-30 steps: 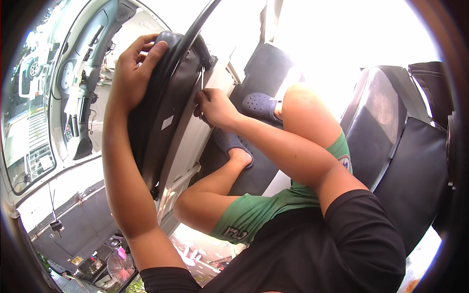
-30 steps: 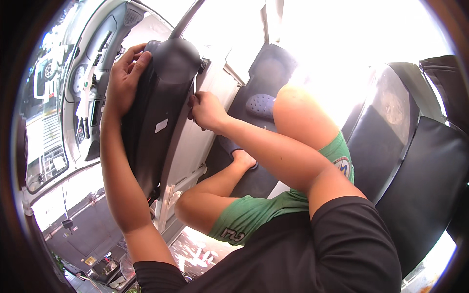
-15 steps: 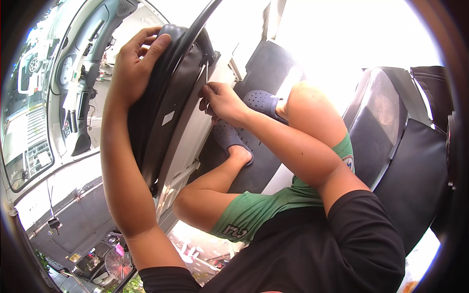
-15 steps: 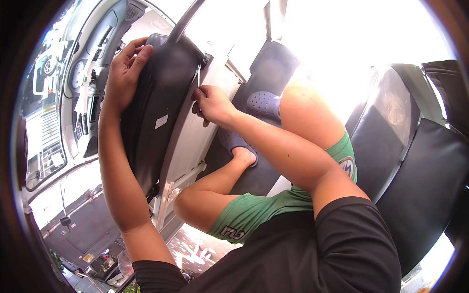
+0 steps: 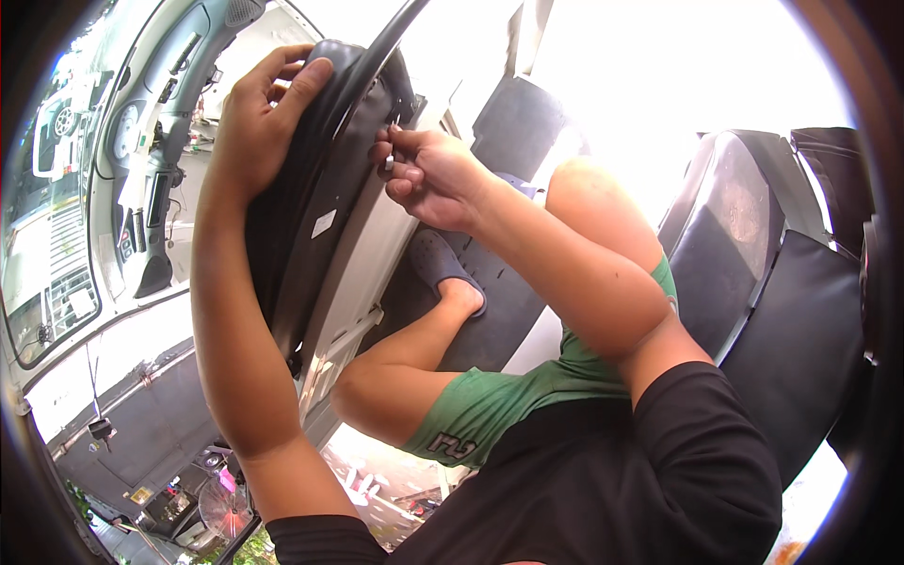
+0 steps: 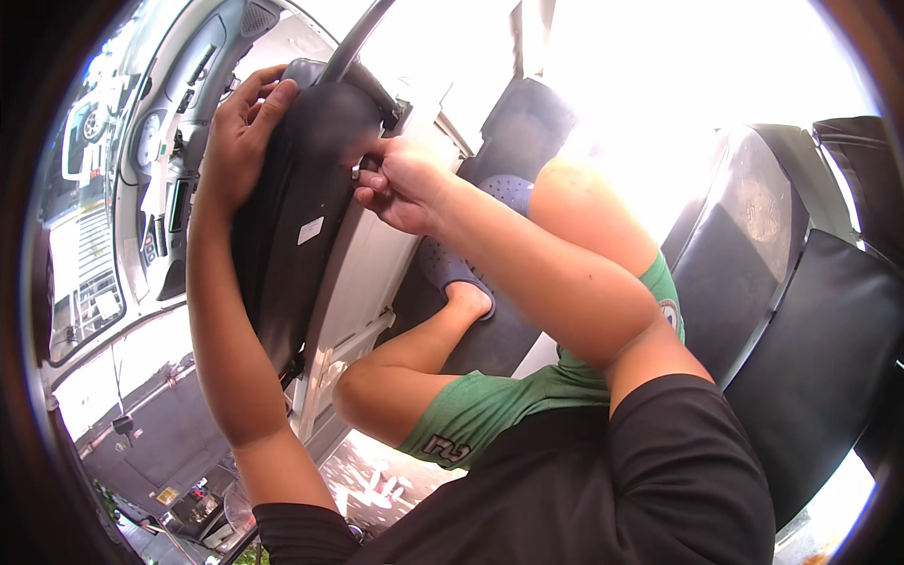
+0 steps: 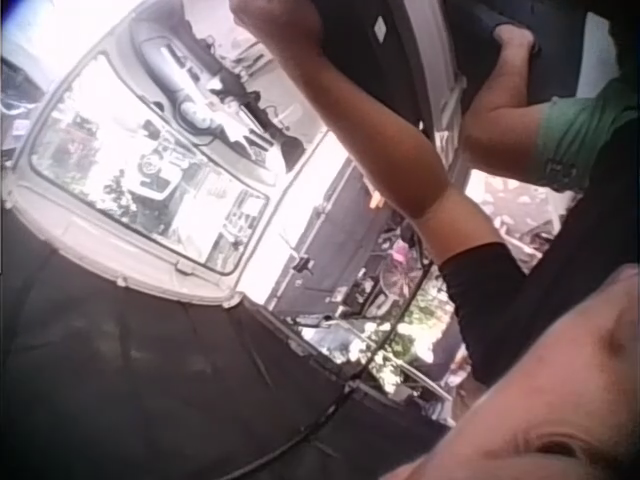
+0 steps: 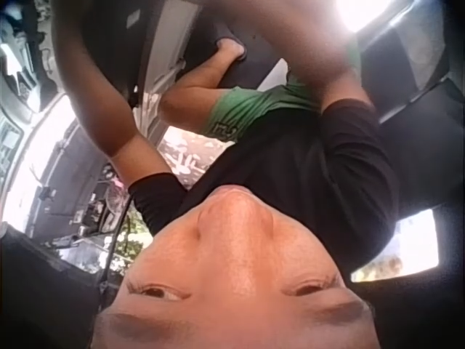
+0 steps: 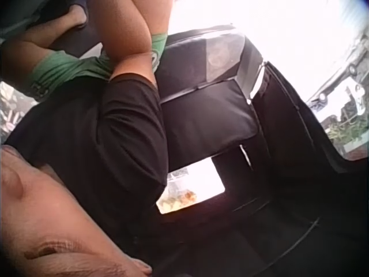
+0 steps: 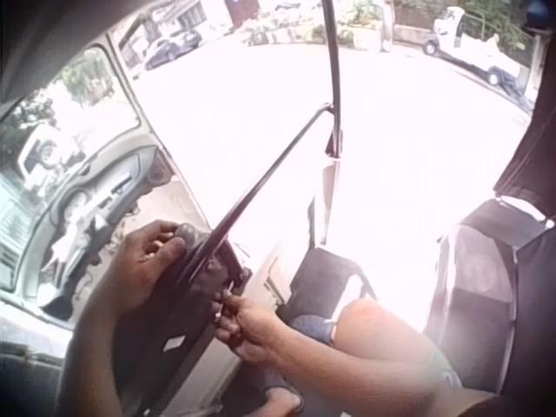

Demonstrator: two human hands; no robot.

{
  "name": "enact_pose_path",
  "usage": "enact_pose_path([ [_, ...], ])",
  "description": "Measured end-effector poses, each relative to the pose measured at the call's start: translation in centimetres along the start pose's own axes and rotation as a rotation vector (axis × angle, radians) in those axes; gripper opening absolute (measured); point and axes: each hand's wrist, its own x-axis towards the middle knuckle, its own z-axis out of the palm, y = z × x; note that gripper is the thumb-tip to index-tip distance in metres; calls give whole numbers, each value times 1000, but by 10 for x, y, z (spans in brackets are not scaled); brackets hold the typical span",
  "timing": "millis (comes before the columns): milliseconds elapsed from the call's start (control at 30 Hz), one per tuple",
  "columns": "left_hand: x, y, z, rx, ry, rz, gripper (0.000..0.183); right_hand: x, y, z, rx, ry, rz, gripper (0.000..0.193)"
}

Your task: The recorder is seen adjusting and securing the black fabric canopy on a small white vehicle, possibly a tuk-tuk or similar electric shuttle, using a small wrench to tighten bolts or screws on the frame.

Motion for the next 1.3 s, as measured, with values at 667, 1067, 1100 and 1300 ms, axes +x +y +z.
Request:
enact_pose_path([
  [667,-1,2,2,-41,-13,-35,46,27,24,-70,-1436,347,-509,30],
  [1067,-2,2,2,-41,-13,-34,47,26,9,-79,-1845,599,-656,26],
  [1100,-1,1,1,-29,-8,-25,47,24,7,-79,-1858,602,-692,25],
  [1300,0,2,3,-51,-8,-9,47,24,4,-82,-1819,556,-730,25],
])
